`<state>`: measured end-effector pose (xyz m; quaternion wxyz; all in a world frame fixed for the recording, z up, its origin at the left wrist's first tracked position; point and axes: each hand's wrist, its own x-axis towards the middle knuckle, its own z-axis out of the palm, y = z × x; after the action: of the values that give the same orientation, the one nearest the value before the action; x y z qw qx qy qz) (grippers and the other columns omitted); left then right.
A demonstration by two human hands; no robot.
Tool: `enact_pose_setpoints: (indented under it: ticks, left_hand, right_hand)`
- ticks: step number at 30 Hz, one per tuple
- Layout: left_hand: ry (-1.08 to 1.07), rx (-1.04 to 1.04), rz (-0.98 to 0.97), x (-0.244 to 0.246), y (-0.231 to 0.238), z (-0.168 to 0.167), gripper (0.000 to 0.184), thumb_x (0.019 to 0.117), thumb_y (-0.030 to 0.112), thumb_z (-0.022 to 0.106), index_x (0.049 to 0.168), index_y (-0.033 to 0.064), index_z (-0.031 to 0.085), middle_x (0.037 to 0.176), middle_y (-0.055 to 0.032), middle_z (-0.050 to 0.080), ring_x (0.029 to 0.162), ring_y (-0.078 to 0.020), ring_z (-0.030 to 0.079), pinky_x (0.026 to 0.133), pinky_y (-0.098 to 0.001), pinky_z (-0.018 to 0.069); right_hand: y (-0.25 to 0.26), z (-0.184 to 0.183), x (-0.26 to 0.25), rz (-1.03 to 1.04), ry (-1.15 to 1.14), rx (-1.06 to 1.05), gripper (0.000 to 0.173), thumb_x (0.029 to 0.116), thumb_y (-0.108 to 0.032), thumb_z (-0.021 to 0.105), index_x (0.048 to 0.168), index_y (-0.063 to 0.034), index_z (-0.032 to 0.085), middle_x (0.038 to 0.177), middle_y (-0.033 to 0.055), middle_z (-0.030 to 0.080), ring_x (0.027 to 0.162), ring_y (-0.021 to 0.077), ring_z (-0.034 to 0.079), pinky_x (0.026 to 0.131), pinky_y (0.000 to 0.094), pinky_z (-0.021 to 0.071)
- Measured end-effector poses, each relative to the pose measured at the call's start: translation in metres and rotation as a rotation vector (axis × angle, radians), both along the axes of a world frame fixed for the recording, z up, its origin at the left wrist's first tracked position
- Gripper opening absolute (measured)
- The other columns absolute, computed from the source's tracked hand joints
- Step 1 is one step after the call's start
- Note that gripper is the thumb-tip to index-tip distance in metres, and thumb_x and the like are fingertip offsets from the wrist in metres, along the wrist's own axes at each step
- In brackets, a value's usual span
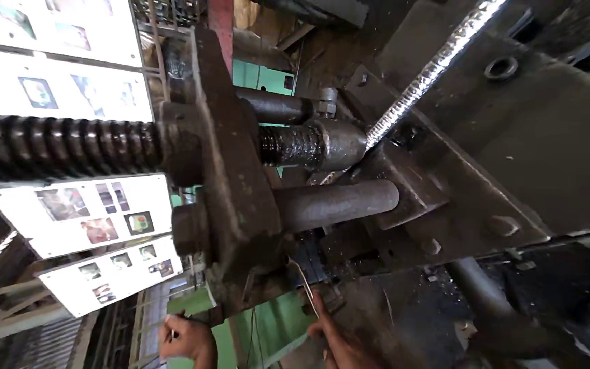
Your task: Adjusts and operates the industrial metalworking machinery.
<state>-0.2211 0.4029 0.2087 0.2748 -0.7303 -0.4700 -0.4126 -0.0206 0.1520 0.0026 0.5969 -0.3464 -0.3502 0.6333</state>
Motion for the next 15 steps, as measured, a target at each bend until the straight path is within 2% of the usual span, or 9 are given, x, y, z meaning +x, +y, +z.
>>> enact_pose_setpoints:
  ticks: [6,10,13,15]
  left_hand:
    - [0.003,0.029,-0.02,-0.006,0.003,-0.001,0.034,0.1045,0.013,0.049,0.079,-0.0052,0.063,0.071,-0.0055,0.059,0.068,-0.0081,0.06,0.069,-0.0263,0.0522]
    - [-0.01,0.021,-0.054,-0.013,0.006,-0.003,0.033,0.1052,0.012,0.05,0.082,-0.0069,0.063,0.073,-0.0075,0.06,0.068,-0.0086,0.061,0.069,-0.0263,0.0532]
    - [0.011,0.055,-0.053,-0.016,0.005,-0.003,0.031,0.104,0.012,0.053,0.086,-0.0085,0.067,0.075,-0.0119,0.064,0.071,-0.012,0.064,0.071,-0.0275,0.055]
    - [0.027,0.076,-0.06,-0.016,0.004,-0.004,0.031,0.1043,0.013,0.054,0.088,-0.0092,0.068,0.079,-0.0154,0.067,0.075,-0.016,0.067,0.074,-0.0306,0.0573]
  right_hand:
    - [-0.013,0.014,-0.001,-0.003,-0.125,0.017,0.088,0.0971,-0.007,0.056,0.166,-0.0114,0.002,0.136,0.0109,0.064,0.1,0.0303,0.072,0.087,0.0527,0.0598]
    - [-0.02,0.03,-0.011,0.019,-0.146,0.02,0.091,0.0963,-0.01,0.058,0.167,-0.0128,0.0,0.135,0.0106,0.064,0.096,0.0291,0.073,0.083,0.0521,0.0608]
    - [-0.022,0.05,-0.018,0.076,-0.154,0.017,0.09,0.0976,-0.012,0.059,0.167,-0.0137,0.0,0.144,0.0112,0.058,0.11,0.029,0.069,0.093,0.0519,0.0584]
    - [-0.022,0.067,-0.024,0.083,-0.166,0.024,0.087,0.0973,-0.009,0.058,0.167,-0.0135,0.006,0.148,0.0136,0.054,0.116,0.0304,0.066,0.095,0.0514,0.0571]
